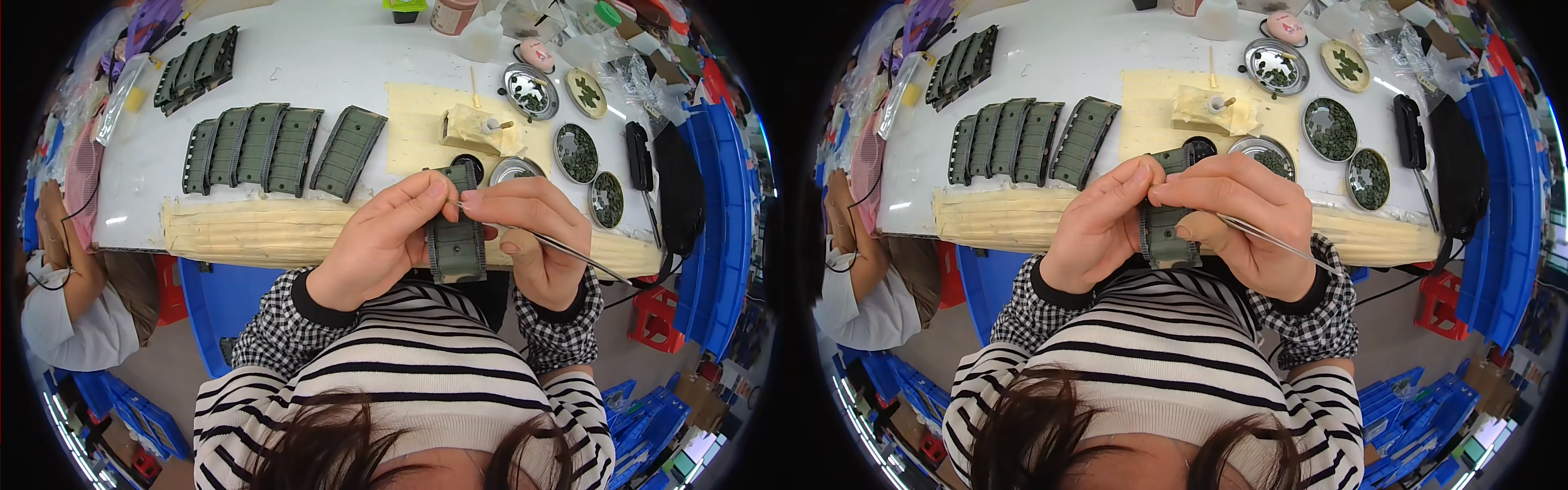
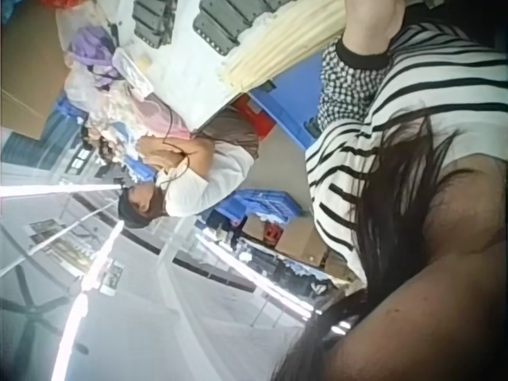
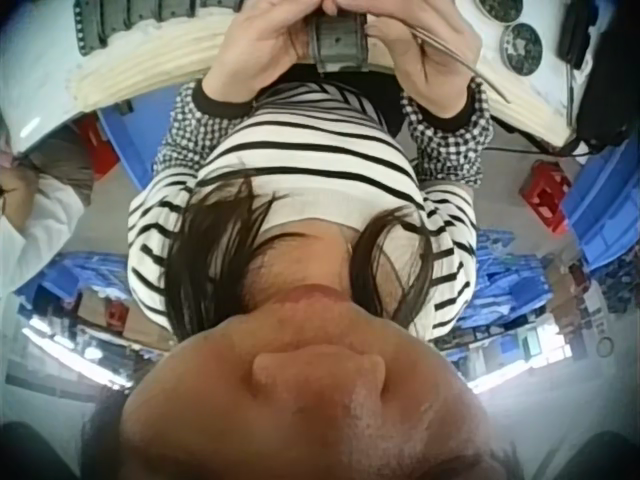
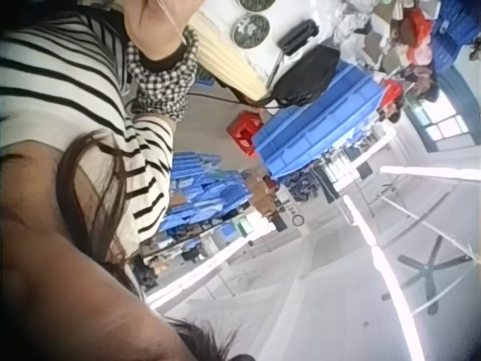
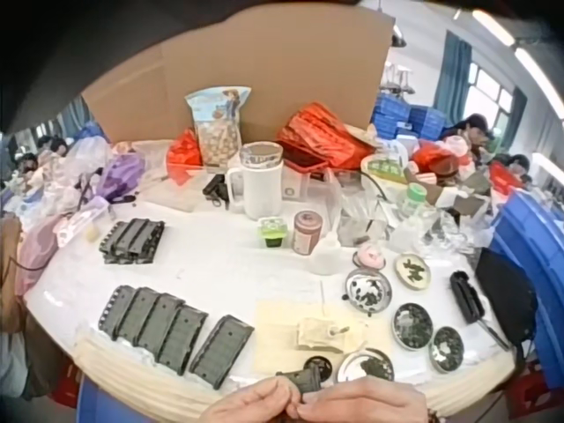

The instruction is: Assembling and detailing small plastic toy parts using a fine tool.

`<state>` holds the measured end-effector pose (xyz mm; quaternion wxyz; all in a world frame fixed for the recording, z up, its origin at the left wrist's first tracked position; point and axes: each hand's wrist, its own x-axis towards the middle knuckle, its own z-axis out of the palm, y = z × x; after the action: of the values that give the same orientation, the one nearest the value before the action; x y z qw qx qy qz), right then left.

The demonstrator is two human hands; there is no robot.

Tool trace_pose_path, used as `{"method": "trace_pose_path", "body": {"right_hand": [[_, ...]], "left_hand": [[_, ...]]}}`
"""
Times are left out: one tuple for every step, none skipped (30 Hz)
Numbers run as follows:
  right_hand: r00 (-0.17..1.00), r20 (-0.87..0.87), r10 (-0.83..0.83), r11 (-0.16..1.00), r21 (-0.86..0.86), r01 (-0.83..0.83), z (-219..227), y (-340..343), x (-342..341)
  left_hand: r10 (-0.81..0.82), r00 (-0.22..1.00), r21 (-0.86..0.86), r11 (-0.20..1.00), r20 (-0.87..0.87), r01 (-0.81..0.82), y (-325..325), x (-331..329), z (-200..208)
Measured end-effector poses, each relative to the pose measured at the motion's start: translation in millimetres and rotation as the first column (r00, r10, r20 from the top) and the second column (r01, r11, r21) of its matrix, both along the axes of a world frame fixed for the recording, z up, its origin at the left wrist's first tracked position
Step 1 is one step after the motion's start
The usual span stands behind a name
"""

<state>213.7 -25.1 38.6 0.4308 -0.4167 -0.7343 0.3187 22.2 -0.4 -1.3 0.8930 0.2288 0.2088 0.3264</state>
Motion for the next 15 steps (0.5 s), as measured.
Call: {"method": "trace_pose_path", "body": {"right_hand": [[1.0,0.0,-0.001,1.0,0.002,0.001,0.0,0.1,0.1],[1.0,0.0,-0.001,1.0,0.003,0.001,0.1,0.1,0.0],[1.0,-0.001,-0.003,1.0,0.003,0.003,-0.1,0.2,-0.2],[1.0,-0.001,-0.005,1.0,0.002,0.005,-0.2,0.2,-0.4],[1.0,-0.002,-0.007,1.0,0.002,0.007,-0.4,0.2,-0.7],[1.0,-0.007,-0.007,1.0,0.0,0.007,-0.7,0.2,-0.8],[1.0,-0.013,-0.006,1.0,-0.002,0.006,-1.2,0.2,-0.9],[1.0,-0.018,-0.006,1.0,-0.004,0.006,-1.5,0.3,-1.0],[1.0,-0.015,-0.004,1.0,0.003,0.004,-1.9,0.7,-1.2],[1.0,-0.012,-0.002,1.0,0.009,0.003,-2.4,1.4,-1.4],[1.0,-0.009,-0.001,1.0,0.016,0.001,-2.7,1.8,-1.7],[1.0,-0.014,-0.002,1.0,0.008,0.002,-2.6,1.7,-1.8],[1.0,-0.02,-0.004,1.0,0.0,0.004,-2.4,1.4,-1.9],[1.0,-0.025,-0.005,1.0,-0.007,0.005,-2.3,1.4,-2.1],[0.999,-0.036,-0.006,1.0,-0.012,0.006,-2.9,1.3,-2.2]], "left_hand": [[0.0,1.0,0.006,1.0,0.002,0.0,0.1,0.0,-1.5],[0.001,1.0,0.013,1.0,0.005,-0.001,0.2,0.1,-2.8],[0.001,1.0,0.019,1.0,0.008,-0.002,0.2,0.1,-3.6],[0.004,1.0,0.016,1.0,0.011,-0.004,0.2,0.3,-3.0],[0.006,1.0,0.013,1.0,0.014,-0.006,0.3,0.5,-1.7],[0.008,1.0,0.01,1.0,0.017,-0.008,0.3,0.7,-0.4],[0.01,1.0,0.007,1.0,0.013,-0.01,0.1,0.7,0.5],[0.012,1.0,0.004,1.0,0.009,-0.012,-0.1,0.7,1.3],[0.015,1.0,0.001,1.0,0.006,-0.015,-0.3,0.6,1.4],[0.018,1.0,0.008,1.0,0.003,-0.018,-0.5,0.5,0.7],[0.022,1.0,0.014,1.0,-0.001,-0.022,-0.7,0.4,-0.5],[0.025,1.0,0.021,0.999,-0.005,-0.025,-0.7,0.4,-1.2],[0.029,0.999,0.028,0.999,-0.014,-0.029,-0.9,0.6,-1.4],[0.033,0.999,0.036,0.999,-0.023,-0.032,-1.1,0.8,-1.6],[0.037,0.999,0.044,0.998,-0.032,-0.036,-1.3,1.0,-2.2]]}}
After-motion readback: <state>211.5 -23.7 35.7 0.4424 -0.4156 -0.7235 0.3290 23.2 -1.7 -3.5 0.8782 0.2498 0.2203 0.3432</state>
